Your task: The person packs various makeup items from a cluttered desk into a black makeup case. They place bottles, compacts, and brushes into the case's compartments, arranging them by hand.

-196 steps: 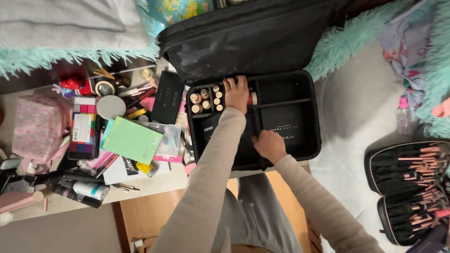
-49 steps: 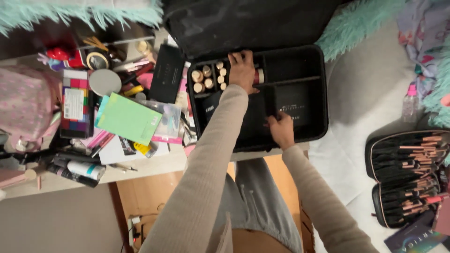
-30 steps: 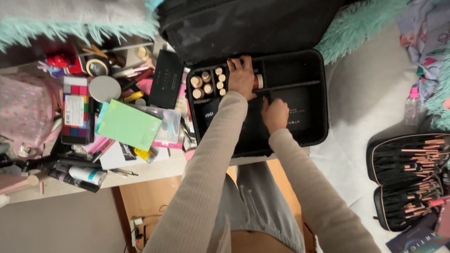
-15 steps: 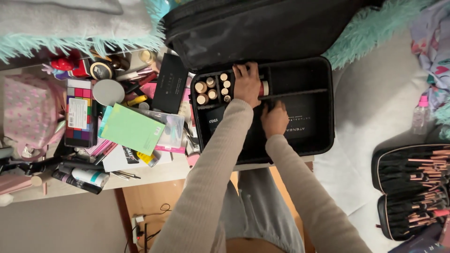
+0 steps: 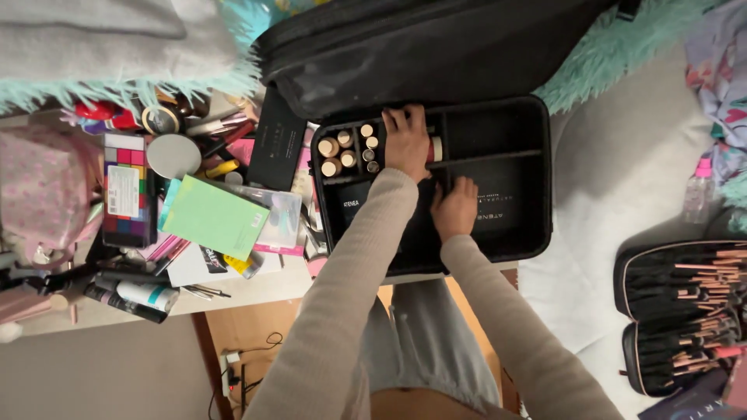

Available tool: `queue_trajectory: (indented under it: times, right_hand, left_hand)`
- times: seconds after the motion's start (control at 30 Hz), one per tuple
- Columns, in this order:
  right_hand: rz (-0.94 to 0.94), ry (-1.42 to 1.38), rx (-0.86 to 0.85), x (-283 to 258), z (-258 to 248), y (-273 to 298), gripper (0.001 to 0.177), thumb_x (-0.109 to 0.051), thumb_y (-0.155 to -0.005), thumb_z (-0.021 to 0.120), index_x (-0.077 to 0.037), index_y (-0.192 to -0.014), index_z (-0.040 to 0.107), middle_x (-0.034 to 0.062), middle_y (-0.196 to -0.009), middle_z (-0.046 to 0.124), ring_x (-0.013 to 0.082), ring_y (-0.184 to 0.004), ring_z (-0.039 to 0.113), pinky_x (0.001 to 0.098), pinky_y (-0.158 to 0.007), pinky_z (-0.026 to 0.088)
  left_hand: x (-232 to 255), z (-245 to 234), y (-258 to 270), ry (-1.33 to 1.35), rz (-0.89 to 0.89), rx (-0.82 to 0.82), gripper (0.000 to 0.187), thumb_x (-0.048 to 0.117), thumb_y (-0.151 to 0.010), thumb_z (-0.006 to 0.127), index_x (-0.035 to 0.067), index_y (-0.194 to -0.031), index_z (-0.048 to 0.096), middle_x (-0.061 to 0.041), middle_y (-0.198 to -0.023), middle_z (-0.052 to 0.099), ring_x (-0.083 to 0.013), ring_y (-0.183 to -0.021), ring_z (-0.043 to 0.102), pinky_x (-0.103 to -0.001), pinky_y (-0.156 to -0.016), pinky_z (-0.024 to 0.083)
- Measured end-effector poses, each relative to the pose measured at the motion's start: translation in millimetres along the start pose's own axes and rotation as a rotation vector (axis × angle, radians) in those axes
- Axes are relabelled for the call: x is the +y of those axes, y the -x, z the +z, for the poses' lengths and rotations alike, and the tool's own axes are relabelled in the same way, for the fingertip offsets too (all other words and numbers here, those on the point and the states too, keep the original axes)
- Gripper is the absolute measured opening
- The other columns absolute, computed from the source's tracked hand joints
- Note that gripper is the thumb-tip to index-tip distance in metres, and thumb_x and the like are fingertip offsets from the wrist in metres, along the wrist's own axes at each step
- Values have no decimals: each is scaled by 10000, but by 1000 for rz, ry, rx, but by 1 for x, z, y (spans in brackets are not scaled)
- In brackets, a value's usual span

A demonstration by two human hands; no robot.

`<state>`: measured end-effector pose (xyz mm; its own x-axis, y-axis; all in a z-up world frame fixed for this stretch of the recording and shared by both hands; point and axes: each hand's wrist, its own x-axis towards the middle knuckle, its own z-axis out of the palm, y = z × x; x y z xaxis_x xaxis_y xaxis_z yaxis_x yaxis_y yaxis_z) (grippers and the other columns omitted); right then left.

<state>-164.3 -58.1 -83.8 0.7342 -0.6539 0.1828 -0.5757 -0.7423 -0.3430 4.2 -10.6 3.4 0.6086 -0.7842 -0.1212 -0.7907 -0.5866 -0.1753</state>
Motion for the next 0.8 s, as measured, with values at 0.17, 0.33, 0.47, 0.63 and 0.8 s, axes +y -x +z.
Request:
queue_trajectory:
  times: [0.17, 0.33, 0.47, 0.63, 0.8]
  right_hand:
    - [-1, 67, -1, 3, 0, 5, 373, -269, -733, 741, -39, -909, 507, 130, -841, 500, 347, -797, 543, 417, -741, 467]
    - [31, -55, 13, -15, -32, 4, 500, -313, -687, 778, -25, -967, 480, 149, -874, 485, 371, -825, 541, 448, -762, 470]
    - [-97, -185, 53, -28, -54, 13, 533, -297, -737, 778, -10, -1075, 483, 166, -989, 463, 387, -919, 511, 457, -828, 447]
    - [-351, -65, 45, -44, -60, 44, 622, -341, -708, 827, -46, -1188, 562, 183, -1115, 508, 384, -1036, 519, 474, -903, 418]
    - [-477, 112, -621, -52, -52, 59, 1139, -307, -494, 927, -64, -1446, 350, 252, -1428, 334, 454, -1311, 364, 480, -1097, 388]
  left_hand:
    - [-12, -24, -4, 218, -32, -231, 1362, 591, -334, 928, -84, -1376, 369, -233, -1351, 402, -533, -1211, 440, -639, -1072, 326]
    - [-34, -22, 9, 491, -122, -219, 1116, 405, -550, 912, -37, -1407, 348, -183, -1338, 457, -477, -1167, 507, -557, -1028, 413]
    - [-58, -36, 71, 648, -277, 47, 720, 388, -742, 823, 90, -1320, 514, -73, -1321, 522, -363, -1237, 479, -491, -974, 484]
    - [-53, 35, 147, 523, -304, 285, 345, 421, -769, 747, 183, -995, 640, -8, -1057, 631, -279, -1016, 626, -416, -726, 587]
    - [-19, 96, 197, 358, -125, -452, 375, 169, -776, 698, 115, -1141, 631, -90, -1121, 637, -313, -1039, 627, -456, -796, 548]
